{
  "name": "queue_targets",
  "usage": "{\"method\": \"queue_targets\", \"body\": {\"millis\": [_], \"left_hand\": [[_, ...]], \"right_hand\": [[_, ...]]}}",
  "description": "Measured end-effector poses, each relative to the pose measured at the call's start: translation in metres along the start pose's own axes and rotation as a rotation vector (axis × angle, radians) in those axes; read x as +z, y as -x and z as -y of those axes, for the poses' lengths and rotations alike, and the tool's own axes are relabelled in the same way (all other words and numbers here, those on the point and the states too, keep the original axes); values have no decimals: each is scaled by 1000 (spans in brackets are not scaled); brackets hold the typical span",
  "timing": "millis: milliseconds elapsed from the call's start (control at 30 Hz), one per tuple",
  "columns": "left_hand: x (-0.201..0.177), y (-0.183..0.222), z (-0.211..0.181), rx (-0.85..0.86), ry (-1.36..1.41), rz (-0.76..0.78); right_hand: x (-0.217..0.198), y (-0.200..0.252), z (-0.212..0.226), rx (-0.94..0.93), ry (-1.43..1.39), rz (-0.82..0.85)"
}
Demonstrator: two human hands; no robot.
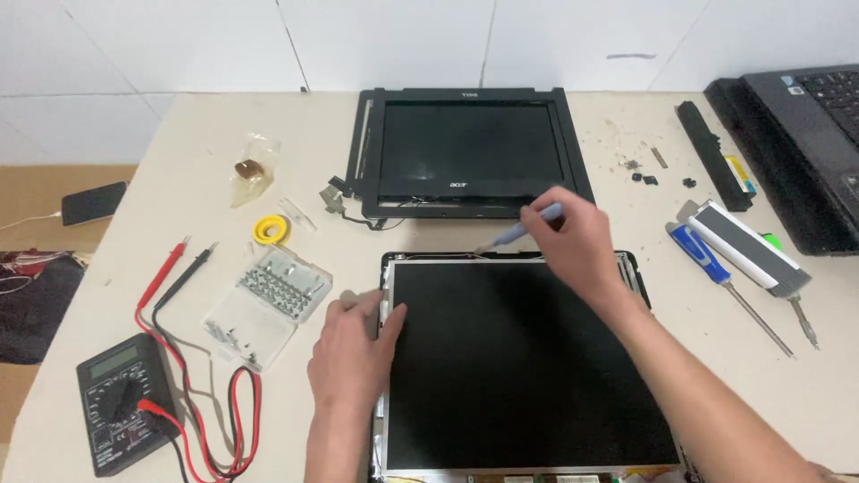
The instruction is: Removing the plastic bezel and the LCD panel from a laptop lid assembly using prying tools.
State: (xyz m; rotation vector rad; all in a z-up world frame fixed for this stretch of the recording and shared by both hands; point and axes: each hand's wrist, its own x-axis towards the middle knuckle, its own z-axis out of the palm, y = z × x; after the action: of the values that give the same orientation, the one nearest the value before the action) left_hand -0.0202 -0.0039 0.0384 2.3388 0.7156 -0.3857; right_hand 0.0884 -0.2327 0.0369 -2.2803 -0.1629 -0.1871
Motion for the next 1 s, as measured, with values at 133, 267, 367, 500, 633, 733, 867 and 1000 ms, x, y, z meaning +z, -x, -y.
{"method": "queue_targets", "body": {"millis": [133,267,367,500,633,733,867,1000], "left_hand": [[3,-1,6,16,11,5],[5,2,4,23,16,8],[7,0,4,33,9,-2],[11,-3,6,49,-6,-39],[13,-3,4,48,-26,-47],[14,-4,6,33,-28,-59],[14,-4,8,34,-32,-78],[11,-3,8,29,-61,-58]], "right_hand": [[11,7,-15,65,29,45],[12,7,-9,80,104,21],[14,6,-7,101,156,54],[19,7,1,6,194,157],[15,5,23,-83,233,279],[12,2,25,-178,306,250],[10,5,17,-114,202,159],[16,11,-1,3,104,141]]}}
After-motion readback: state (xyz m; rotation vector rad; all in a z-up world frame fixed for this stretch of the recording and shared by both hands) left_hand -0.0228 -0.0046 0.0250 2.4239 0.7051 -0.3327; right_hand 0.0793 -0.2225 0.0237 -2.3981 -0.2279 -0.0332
